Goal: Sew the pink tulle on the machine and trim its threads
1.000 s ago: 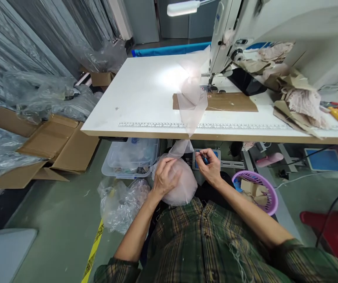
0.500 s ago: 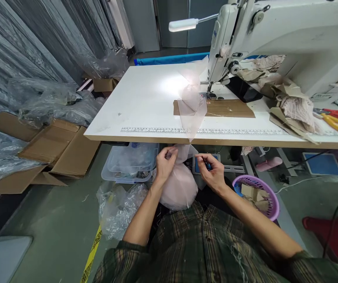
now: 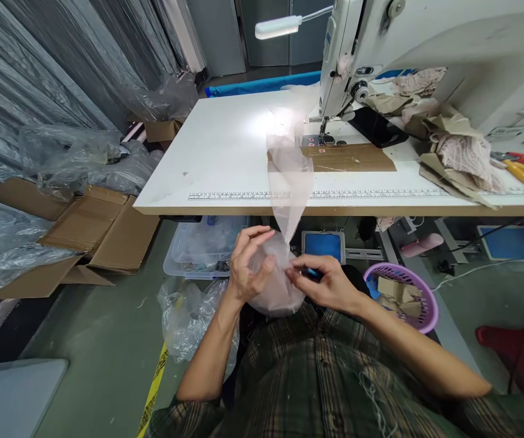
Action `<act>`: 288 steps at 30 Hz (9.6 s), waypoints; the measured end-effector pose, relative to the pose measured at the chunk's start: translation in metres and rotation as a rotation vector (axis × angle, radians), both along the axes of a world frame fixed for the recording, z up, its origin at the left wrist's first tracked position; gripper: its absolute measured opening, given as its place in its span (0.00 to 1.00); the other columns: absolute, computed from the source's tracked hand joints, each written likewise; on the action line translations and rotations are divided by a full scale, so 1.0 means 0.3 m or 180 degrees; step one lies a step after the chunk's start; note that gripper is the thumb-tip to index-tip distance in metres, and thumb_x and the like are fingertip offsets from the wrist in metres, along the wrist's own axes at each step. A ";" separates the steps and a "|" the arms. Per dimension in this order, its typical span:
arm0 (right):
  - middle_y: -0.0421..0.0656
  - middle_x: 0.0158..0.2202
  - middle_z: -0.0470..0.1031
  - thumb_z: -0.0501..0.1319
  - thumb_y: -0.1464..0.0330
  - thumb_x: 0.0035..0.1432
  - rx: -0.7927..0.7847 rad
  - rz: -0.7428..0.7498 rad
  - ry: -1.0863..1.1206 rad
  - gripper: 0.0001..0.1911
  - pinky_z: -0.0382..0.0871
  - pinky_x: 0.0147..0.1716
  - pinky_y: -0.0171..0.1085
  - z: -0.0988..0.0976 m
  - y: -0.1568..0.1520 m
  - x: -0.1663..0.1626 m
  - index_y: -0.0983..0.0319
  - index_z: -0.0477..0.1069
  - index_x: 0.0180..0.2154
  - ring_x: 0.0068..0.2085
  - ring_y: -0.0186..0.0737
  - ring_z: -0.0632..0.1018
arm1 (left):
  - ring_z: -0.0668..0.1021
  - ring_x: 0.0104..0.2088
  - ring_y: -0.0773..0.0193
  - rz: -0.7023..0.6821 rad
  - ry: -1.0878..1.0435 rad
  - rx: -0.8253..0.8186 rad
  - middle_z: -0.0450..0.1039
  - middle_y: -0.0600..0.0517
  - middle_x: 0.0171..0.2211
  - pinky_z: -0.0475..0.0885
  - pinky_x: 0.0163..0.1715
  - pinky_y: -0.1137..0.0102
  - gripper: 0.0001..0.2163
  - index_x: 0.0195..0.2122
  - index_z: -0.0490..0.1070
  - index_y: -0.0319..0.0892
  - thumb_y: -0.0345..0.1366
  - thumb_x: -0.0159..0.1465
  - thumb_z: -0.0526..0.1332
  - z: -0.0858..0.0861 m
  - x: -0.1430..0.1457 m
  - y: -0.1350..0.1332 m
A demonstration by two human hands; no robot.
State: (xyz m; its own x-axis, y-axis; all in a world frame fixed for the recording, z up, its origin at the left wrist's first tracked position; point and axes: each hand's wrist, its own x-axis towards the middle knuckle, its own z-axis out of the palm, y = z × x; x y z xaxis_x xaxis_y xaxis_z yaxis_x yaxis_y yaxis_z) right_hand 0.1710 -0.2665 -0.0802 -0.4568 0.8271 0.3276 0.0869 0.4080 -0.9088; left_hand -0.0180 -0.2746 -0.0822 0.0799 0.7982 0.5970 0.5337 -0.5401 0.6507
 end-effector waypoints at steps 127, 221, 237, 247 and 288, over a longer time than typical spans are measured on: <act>0.37 0.26 0.68 0.61 0.67 0.58 -0.0601 0.0567 -0.0348 0.05 0.60 0.28 0.32 -0.039 -0.119 0.064 0.63 0.72 0.32 0.27 0.32 0.66 | 0.74 0.26 0.67 -0.0555 -0.0859 -0.2404 0.76 0.52 0.26 0.69 0.29 0.73 0.15 0.29 0.76 0.39 0.48 0.57 0.67 -0.022 0.023 -0.135; 0.33 0.20 0.64 0.59 0.74 0.52 -0.0316 0.0737 -0.0174 0.04 0.55 0.20 0.29 -0.023 -0.127 0.057 0.62 0.71 0.32 0.20 0.27 0.60 | 0.78 0.47 0.50 -0.1442 -0.1755 -0.1897 0.79 0.43 0.42 0.69 0.50 0.58 0.16 0.25 0.70 0.40 0.48 0.58 0.64 -0.042 0.031 -0.044; 0.39 0.22 0.68 0.45 0.50 0.69 -0.0487 0.0187 -0.0913 0.29 0.57 0.28 0.35 -0.083 0.029 -0.004 0.62 0.73 0.32 0.25 0.35 0.68 | 0.81 0.39 0.58 -0.0376 -0.1194 -0.2197 0.82 0.47 0.37 0.74 0.42 0.68 0.11 0.36 0.81 0.39 0.41 0.60 0.65 -0.056 0.003 -0.093; 0.38 0.22 0.66 0.45 0.52 0.69 -0.0560 0.0260 -0.0949 0.26 0.55 0.26 0.34 -0.094 0.011 0.009 0.62 0.71 0.34 0.24 0.35 0.67 | 0.79 0.34 0.62 -0.0354 -0.1529 -0.2188 0.80 0.49 0.32 0.72 0.36 0.71 0.10 0.32 0.80 0.39 0.41 0.59 0.66 -0.086 0.008 -0.086; 0.34 0.16 0.63 0.64 0.44 0.51 -0.1687 -0.1075 0.0235 0.26 0.52 0.19 0.32 -0.258 0.095 0.033 0.62 0.71 0.29 0.19 0.30 0.60 | 0.77 0.44 0.60 0.0797 0.0409 -0.0387 0.75 0.46 0.41 0.71 0.48 0.65 0.10 0.44 0.75 0.40 0.37 0.68 0.57 -0.282 -0.046 -0.037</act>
State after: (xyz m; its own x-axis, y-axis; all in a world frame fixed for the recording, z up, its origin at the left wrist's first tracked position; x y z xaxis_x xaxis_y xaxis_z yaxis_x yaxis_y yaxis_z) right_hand 0.1807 -0.2379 -0.1577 -0.1341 0.9802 -0.1455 0.0617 -0.1382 -0.9885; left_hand -0.0318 -0.2858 -0.1669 -0.0598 0.8676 0.4936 0.7225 -0.3035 0.6212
